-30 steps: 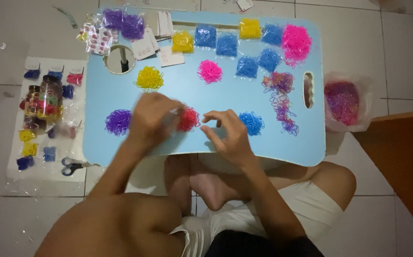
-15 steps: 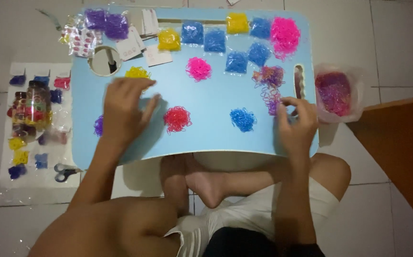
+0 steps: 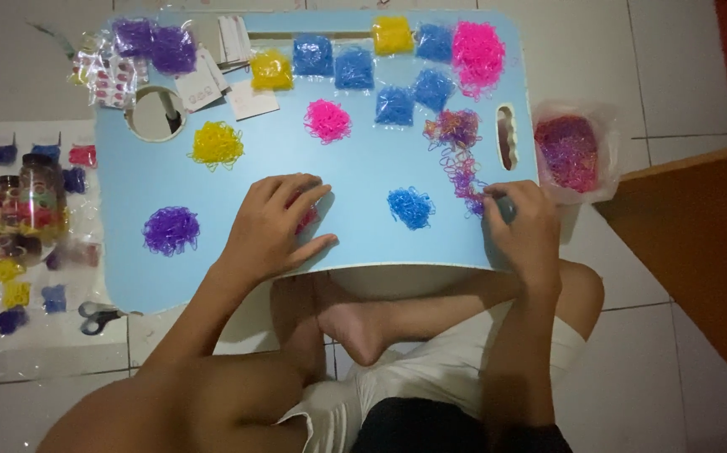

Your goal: Sorting small colorful rubber bands into piles by color on a blue lap desk.

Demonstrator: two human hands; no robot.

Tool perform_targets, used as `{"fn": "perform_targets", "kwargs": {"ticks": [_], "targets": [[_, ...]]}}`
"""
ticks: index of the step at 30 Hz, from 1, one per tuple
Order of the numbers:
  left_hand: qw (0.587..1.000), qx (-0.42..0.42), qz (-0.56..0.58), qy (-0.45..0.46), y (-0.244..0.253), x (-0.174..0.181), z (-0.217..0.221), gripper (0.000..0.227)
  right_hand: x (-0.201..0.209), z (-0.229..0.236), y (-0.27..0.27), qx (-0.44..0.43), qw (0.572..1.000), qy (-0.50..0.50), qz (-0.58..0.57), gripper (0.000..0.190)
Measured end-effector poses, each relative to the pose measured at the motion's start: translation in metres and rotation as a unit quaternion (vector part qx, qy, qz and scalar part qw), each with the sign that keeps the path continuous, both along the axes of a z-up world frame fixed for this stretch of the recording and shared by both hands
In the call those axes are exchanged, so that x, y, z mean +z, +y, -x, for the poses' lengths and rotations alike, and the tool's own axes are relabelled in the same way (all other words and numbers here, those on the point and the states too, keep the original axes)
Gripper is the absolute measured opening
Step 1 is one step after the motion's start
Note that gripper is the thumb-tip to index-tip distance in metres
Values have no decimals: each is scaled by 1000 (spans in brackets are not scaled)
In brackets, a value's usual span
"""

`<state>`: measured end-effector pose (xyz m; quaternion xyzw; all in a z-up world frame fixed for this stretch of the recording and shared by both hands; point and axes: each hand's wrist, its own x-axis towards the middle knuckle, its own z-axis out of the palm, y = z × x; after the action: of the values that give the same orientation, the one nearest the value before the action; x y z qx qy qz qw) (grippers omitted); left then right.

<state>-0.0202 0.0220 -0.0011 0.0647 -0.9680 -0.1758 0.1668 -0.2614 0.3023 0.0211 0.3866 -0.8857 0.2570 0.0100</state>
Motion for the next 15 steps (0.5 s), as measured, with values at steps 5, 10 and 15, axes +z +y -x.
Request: {"fn": "perform_targets", "kwargs": {"ticks": [5, 10, 15], "targets": [[1000, 7, 16, 3, -1, -1, 1, 61, 5, 6, -1, 6, 1000, -13, -8, 11], [1000, 7, -5, -1, 0, -1, 0, 61, 1, 22, -8, 30, 999, -7, 11, 10], [1000, 7, 3, -2, 1, 0, -2, 60, 11, 34, -32, 45, 999, 23, 21, 9]]}}
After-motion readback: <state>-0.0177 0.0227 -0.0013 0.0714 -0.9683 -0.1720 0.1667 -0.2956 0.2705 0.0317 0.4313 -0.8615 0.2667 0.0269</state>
